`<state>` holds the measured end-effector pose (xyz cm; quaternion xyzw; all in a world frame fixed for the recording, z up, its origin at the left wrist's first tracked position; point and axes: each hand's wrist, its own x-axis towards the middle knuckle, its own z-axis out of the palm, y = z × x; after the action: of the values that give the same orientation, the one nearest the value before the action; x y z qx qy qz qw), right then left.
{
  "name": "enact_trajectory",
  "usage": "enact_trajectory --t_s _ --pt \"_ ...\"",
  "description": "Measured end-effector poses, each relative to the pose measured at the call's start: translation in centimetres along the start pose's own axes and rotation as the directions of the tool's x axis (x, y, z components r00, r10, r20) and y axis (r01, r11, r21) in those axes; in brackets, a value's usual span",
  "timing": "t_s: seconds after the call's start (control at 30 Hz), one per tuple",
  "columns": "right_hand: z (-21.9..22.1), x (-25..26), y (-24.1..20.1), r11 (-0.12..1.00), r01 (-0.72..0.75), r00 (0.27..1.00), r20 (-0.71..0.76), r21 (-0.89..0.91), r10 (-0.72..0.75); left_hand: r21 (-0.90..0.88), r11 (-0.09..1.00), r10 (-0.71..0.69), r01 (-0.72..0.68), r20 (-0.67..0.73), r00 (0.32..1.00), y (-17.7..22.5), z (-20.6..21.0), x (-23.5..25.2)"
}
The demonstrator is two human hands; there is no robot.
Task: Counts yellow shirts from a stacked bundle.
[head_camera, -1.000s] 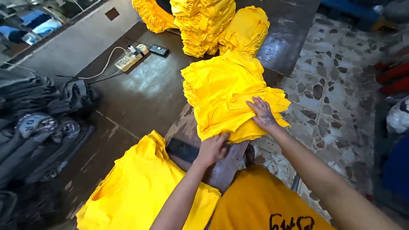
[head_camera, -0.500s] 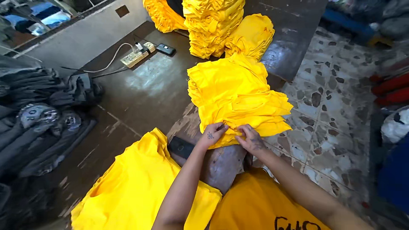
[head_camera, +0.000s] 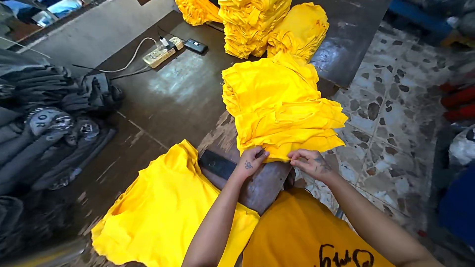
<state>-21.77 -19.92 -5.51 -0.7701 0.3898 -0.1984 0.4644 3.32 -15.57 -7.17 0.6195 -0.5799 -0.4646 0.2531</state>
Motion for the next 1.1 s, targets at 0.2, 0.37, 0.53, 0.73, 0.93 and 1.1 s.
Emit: enact_trajectory --t_s 0.2,0.37,0.53,0.73,0.93,1.1 --pt "2.2 -0.8 0.9 0.989 0.069 0.99 -0.112 -0.128 -0.084 -0.015 1.0 -0.001 0.001 -0.04 0.999 -0.5 0.3 -0.3" --pt "5.7 1.6 3.0 0.934 0.044 0.981 -0.161 -0.356 -0.108 -0.043 0.999 -0.031 0.029 -0.051 0.998 -0.5 0.9 0.3" --pt "6.4 2.4 4.2 0.948 0.038 0.978 -0.183 -0.316 -0.1 -0.03 0.996 -0.087 0.087 -0.025 0.996 -0.1 0.7 -0.1" --pt "3.2 -0.9 2.8 0.999 0.006 0.995 -0.095 -0.05 -0.011 0.038 0.999 -0.027 0.026 0.028 0.999 -0.3 0.8 -1.2" --pt "3.0 -1.8 2.3 1.0 0.008 0.99 -0.138 -0.016 -0.01 0.355 0.933 -0.056 0.053 -0.001 0.998 1.4 1.3 -1.6" --pt "3.0 -2.2 1.7 0.988 0.061 0.976 -0.198 -0.145 -0.089 0.542 0.79 0.326 -0.286 0.024 0.945 4.4 2.4 -3.5"
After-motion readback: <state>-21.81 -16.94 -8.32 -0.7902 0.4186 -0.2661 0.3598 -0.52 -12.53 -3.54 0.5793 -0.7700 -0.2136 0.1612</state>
